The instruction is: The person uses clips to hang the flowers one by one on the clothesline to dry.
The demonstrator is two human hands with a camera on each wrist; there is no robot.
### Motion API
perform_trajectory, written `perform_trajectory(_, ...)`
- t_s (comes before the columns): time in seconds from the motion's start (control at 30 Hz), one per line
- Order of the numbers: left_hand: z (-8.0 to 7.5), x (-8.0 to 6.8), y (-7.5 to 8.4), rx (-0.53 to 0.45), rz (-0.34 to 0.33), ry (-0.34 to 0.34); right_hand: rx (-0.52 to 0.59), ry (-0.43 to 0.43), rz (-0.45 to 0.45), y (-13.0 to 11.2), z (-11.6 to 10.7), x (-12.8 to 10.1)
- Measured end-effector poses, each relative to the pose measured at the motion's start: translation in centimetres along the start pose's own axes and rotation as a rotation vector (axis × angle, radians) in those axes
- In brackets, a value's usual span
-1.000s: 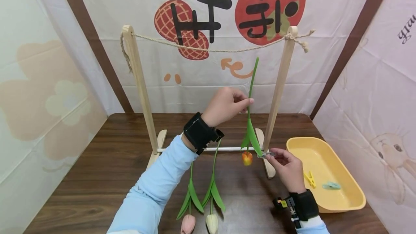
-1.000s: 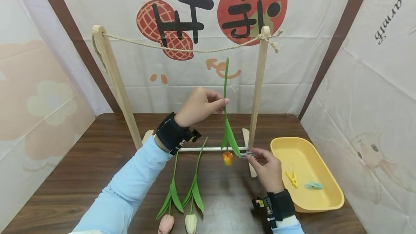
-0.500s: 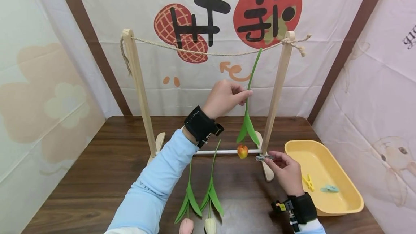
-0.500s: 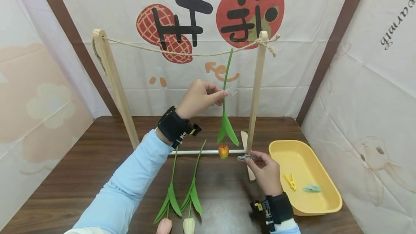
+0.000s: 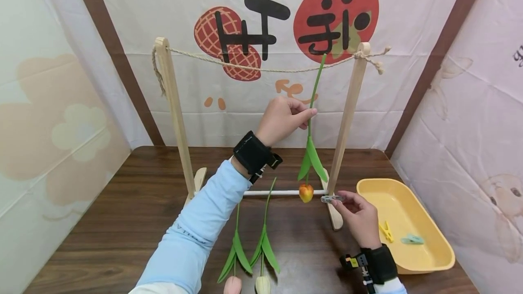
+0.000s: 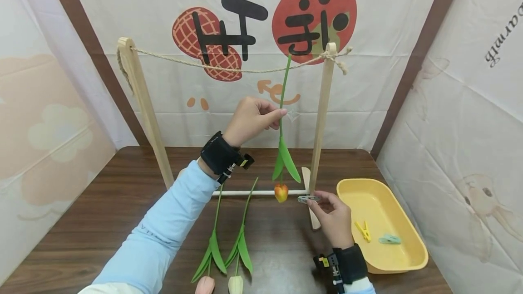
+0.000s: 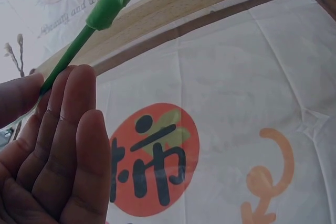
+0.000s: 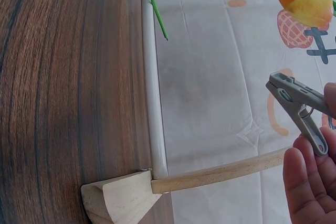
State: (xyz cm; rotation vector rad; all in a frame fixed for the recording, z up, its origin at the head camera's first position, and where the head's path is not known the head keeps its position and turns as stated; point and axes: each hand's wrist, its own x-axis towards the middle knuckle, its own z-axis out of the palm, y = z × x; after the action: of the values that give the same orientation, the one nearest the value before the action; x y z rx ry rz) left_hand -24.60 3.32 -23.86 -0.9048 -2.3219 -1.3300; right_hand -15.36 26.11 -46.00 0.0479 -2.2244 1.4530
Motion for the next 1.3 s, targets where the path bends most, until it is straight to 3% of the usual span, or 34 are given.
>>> perform_trajectory(0.4,0.1,0.0,-0.2,0.028,0.015,0.023,0.066,0.032,-0.019,-0.6,-0.1,-0.4)
perform_trajectory(0.63,0.1,0.0,-0.4,0.020,-0.002,0.019,0.053,0.042,0.053,-1.6,0.0,-0.3)
perform_trajectory(1.03,0.2,0.1,-0.7,0.028,0.007,0.036,-0.006,0.075,-0.084,-0.7,-0.2,-0.1)
perform_trajectory(1.3,0.3,0.3,-0.7,0.043,0.014,0.040,0.011,0.110,-0.139,-2.3,-1.0,-0.1)
